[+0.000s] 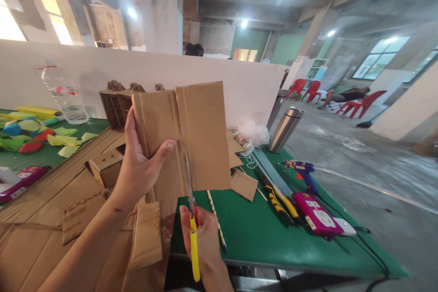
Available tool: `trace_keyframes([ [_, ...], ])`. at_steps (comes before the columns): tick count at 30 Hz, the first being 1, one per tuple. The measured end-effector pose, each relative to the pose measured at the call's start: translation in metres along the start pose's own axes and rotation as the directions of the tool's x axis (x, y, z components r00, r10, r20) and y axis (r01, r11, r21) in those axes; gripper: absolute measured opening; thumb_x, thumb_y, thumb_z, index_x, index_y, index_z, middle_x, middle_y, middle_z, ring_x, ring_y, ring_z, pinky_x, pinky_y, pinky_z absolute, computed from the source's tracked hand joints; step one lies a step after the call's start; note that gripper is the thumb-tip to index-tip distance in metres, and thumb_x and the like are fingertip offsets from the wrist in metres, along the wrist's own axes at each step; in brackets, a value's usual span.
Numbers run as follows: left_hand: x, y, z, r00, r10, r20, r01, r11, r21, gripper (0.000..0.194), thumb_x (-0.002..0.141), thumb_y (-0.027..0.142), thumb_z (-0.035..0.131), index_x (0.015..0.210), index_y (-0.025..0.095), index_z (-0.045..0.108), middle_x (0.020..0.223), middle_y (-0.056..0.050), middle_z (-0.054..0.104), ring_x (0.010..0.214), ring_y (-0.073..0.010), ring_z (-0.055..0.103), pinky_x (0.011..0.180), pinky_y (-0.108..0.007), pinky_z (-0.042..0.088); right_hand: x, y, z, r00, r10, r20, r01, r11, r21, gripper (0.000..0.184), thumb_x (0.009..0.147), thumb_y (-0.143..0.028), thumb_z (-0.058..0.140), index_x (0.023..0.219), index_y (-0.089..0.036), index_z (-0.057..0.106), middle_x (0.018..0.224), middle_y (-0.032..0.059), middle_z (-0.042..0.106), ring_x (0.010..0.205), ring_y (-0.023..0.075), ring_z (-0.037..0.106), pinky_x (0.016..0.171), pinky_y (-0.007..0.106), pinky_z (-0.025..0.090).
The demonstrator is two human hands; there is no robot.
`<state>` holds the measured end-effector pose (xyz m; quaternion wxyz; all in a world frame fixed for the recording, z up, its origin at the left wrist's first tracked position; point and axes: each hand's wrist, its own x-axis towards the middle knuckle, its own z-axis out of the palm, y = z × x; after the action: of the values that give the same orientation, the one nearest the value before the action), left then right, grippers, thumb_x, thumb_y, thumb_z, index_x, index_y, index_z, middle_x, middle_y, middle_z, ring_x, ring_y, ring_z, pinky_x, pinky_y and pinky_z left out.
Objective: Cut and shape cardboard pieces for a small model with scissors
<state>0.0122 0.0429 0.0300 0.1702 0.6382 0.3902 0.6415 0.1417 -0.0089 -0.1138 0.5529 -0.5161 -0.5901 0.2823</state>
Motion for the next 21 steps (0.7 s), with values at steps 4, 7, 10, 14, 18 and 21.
trace_keyframes([
  [4, 0.000, 0.000, 0.001, 1.000, 0.002, 0.008, -0.003, 0.999, 0.037, 0.090, 0.086, 0.035, 0.067, 0.153, 0.032, 0.007, 0.164, -0.006, 0.015, 0.148, -0.0261, 0.022, 0.121, -0.046, 0.019, 0.001, -0.011, -0.006, 0.999, 0.001, 0.042, 0.002, 0.998, -0.060, 0.047, 0.090, -0.049, 0.043, 0.056, -0.024, 0.023, 0.056, -0.0057, 0.019, 0.050, 0.0089, 0.018, 0.045, 0.027, 0.015],
  [7, -0.001, 0.000, 0.003, 1.000, 0.021, 0.008, -0.021, 0.997, 0.073, 0.090, 0.086, 0.035, 0.066, 0.153, 0.033, 0.007, 0.164, -0.007, 0.018, 0.147, -0.0285, 0.024, 0.120, -0.050, 0.021, 0.000, -0.016, -0.012, 0.995, 0.008, 0.102, 0.003, 0.994, -0.105, 0.047, 0.090, -0.053, 0.042, 0.056, -0.024, 0.028, 0.054, -0.0056, 0.023, 0.049, 0.0095, 0.022, 0.043, 0.026, 0.017],
  [10, -0.003, -0.003, 0.004, 1.000, 0.014, 0.021, -0.016, 0.996, 0.090, 0.090, 0.086, 0.036, 0.066, 0.153, 0.031, 0.007, 0.160, -0.009, 0.028, 0.147, -0.0289, 0.026, 0.119, -0.049, 0.024, -0.002, -0.015, -0.015, 0.989, 0.065, 0.135, -0.051, 0.993, -0.102, 0.047, 0.092, -0.057, 0.039, 0.059, -0.023, 0.034, 0.053, -0.0050, 0.030, 0.048, 0.0105, 0.028, 0.041, 0.024, 0.021],
  [14, -0.005, -0.005, 0.005, 0.999, -0.020, 0.034, 0.017, 0.994, 0.104, 0.089, 0.087, 0.037, 0.064, 0.153, 0.028, 0.007, 0.152, -0.010, 0.041, 0.147, -0.0288, 0.026, 0.119, -0.050, 0.024, -0.004, -0.012, -0.017, 0.978, 0.126, 0.165, -0.115, 0.990, -0.077, 0.048, 0.093, -0.061, 0.037, 0.065, -0.022, 0.043, 0.051, -0.0043, 0.038, 0.044, 0.0115, 0.038, 0.040, 0.023, 0.026],
  [18, -0.006, -0.006, 0.005, 0.999, -0.025, 0.046, 0.020, 0.995, 0.101, 0.090, 0.086, 0.039, 0.065, 0.153, 0.030, 0.007, 0.155, -0.010, 0.036, 0.146, -0.0308, 0.028, 0.118, -0.051, 0.027, -0.005, -0.013, -0.019, 0.980, 0.118, 0.162, -0.105, 0.991, -0.086, 0.051, 0.093, -0.063, 0.036, 0.066, -0.021, 0.047, 0.058, -0.0019, 0.044, 0.048, 0.0117, 0.042, 0.042, 0.023, 0.032],
  [21, -0.005, -0.008, 0.006, 0.998, -0.029, 0.053, 0.024, 0.995, 0.095, 0.089, 0.086, 0.040, 0.065, 0.153, 0.032, 0.007, 0.158, -0.009, 0.032, 0.145, -0.0323, 0.029, 0.117, -0.052, 0.030, -0.006, -0.012, -0.019, 0.980, 0.125, 0.153, -0.113, 0.990, -0.085, 0.053, 0.092, -0.065, 0.036, 0.068, -0.020, 0.050, 0.066, 0.0013, 0.051, 0.054, 0.0128, 0.046, 0.047, 0.024, 0.036],
])
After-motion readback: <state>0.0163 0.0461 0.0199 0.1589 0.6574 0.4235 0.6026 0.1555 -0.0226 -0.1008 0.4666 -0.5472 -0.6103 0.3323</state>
